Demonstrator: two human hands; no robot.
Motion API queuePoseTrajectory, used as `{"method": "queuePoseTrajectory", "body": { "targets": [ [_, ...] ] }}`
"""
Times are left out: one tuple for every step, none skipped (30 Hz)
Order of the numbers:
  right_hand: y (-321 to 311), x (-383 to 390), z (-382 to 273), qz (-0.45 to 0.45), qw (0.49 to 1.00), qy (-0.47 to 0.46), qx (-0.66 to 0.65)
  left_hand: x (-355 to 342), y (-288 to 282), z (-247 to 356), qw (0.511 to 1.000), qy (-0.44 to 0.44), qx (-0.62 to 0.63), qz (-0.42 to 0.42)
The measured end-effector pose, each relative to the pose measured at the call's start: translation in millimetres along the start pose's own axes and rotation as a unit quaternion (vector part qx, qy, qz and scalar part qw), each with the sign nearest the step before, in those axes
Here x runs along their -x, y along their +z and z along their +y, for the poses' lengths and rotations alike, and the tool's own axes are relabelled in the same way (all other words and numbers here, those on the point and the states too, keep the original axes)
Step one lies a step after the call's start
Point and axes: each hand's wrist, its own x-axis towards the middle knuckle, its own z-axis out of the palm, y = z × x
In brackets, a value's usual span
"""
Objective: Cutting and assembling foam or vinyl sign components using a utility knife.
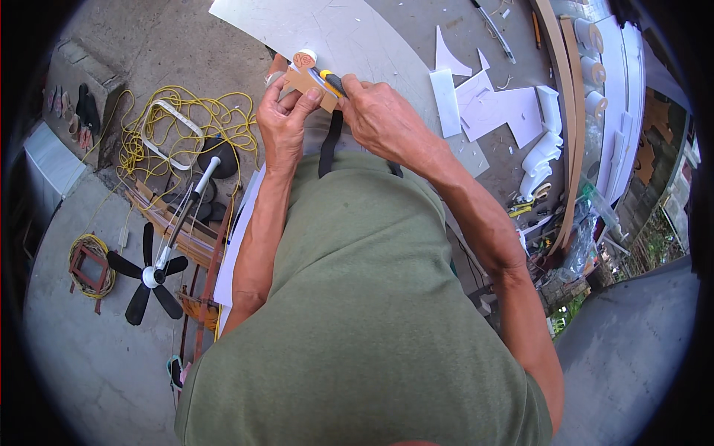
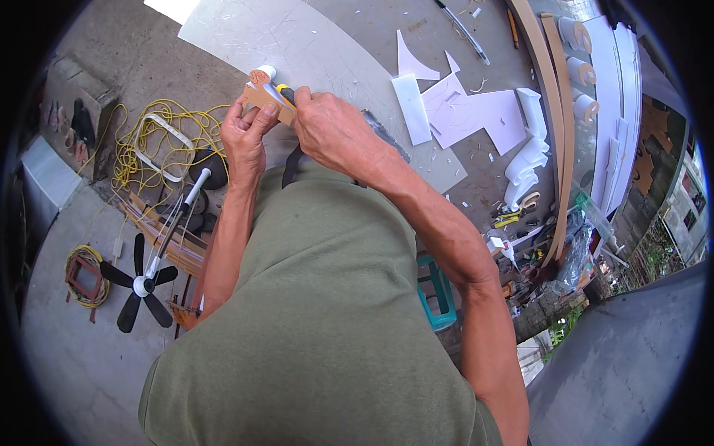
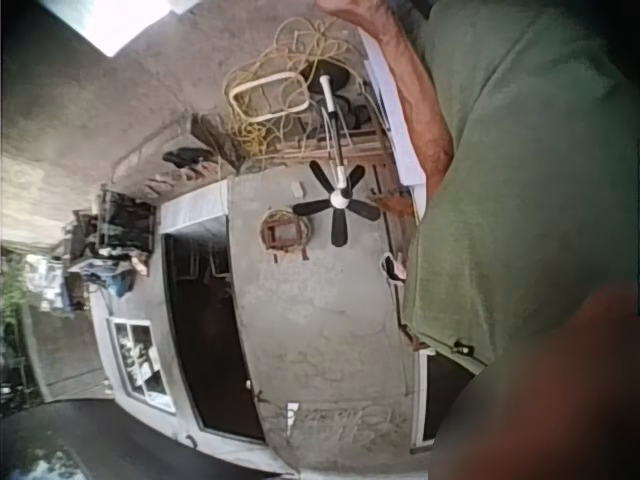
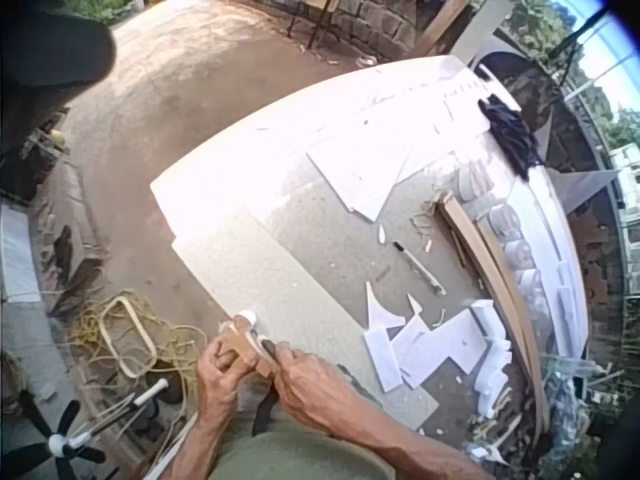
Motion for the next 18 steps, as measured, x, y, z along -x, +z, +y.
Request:
{"method": "queuePoseTrajectory", "body": {
  "targets": [
    [1.2, 0.6, 1.5, 0.006, 1.0, -0.011, 0.005, 0.2, 0.1, -0.4, 1.0, 0.0, 0.0, 0.0],
    [2.0, 1.2, 2.4, 0.006, 1.0, -0.011, 0.004, 0.7, 0.3, -1.4, 1.0, 0.0, 0.004, 0.004],
    [2.8, 1.8, 3.2, 0.007, 1.0, -0.013, 0.007, 1.0, 0.5, -1.9, 1.0, -0.001, 0.008, 0.008],
    [3.1, 2.3, 3.4, 0.009, 1.0, -0.015, 0.009, 0.9, 0.7, -1.7, 1.0, -0.001, 0.007, 0.008],
    [2.7, 2.6, 3.2, 0.009, 1.0, -0.015, 0.009, 0.6, 0.9, -1.5, 1.0, -0.002, 0.004, 0.008],
    [1.9, 3.0, 2.6, 0.008, 1.0, -0.016, 0.017, 0.4, 1.1, -1.2, 1.0, -0.002, 0.001, 0.009],
    [1.5, 3.4, 2.3, 0.007, 0.999, -0.017, 0.026, 0.7, 1.5, -0.8, 1.0, -0.003, 0.001, 0.008],
    [1.5, 3.6, 2.6, 0.007, 0.999, -0.017, 0.026, 0.9, 2.1, 0.0, 1.0, -0.002, 0.002, 0.01],
    [1.6, 4.0, 3.0, 0.007, 0.999, -0.02, 0.024, 1.0, 2.5, 0.4, 1.0, -0.001, 0.002, 0.012],
    [1.6, 4.4, 3.3, 0.007, 0.999, -0.023, 0.022, 0.7, 1.9, -0.6, 1.0, -0.001, 0.002, 0.011],
    [1.7, 4.7, 3.3, 0.008, 0.999, -0.023, 0.022, 0.1, 0.8, -1.8, 1.0, 0.0, 0.002, 0.01],
    [1.6, 5.1, 3.3, 0.004, 1.0, -0.018, 0.021, -0.2, 0.0, -2.5, 1.0, 0.001, 0.002, 0.008],
    [1.6, 5.7, 3.3, 0.001, 1.0, -0.013, 0.02, 0.2, -0.4, -2.9, 1.0, 0.001, 0.001, 0.007],
    [0.9, 6.6, 3.6, 0.002, 1.0, -0.013, 0.02, 0.4, 0.5, -2.3, 1.0, 0.001, 0.004, 0.007],
    [0.1, 8.0, 3.8, -0.003, 1.0, -0.011, 0.02, 0.5, 1.2, -1.8, 1.0, 0.0, 0.007, 0.007],
    [-0.3, 9.2, 3.8, -0.008, 1.0, -0.009, 0.02, 0.1, 0.9, -1.6, 1.0, 0.0, 0.006, 0.006],
    [-0.1, 10.6, 3.7, -0.007, 1.0, -0.008, 0.021, 0.3, 0.4, -1.9, 1.0, -0.002, 0.006, 0.011],
    [0.4, 12.0, 3.7, -0.004, 1.0, -0.007, 0.025, 0.6, 0.4, -2.3, 1.0, -0.003, 0.005, 0.016]
  ]
}}
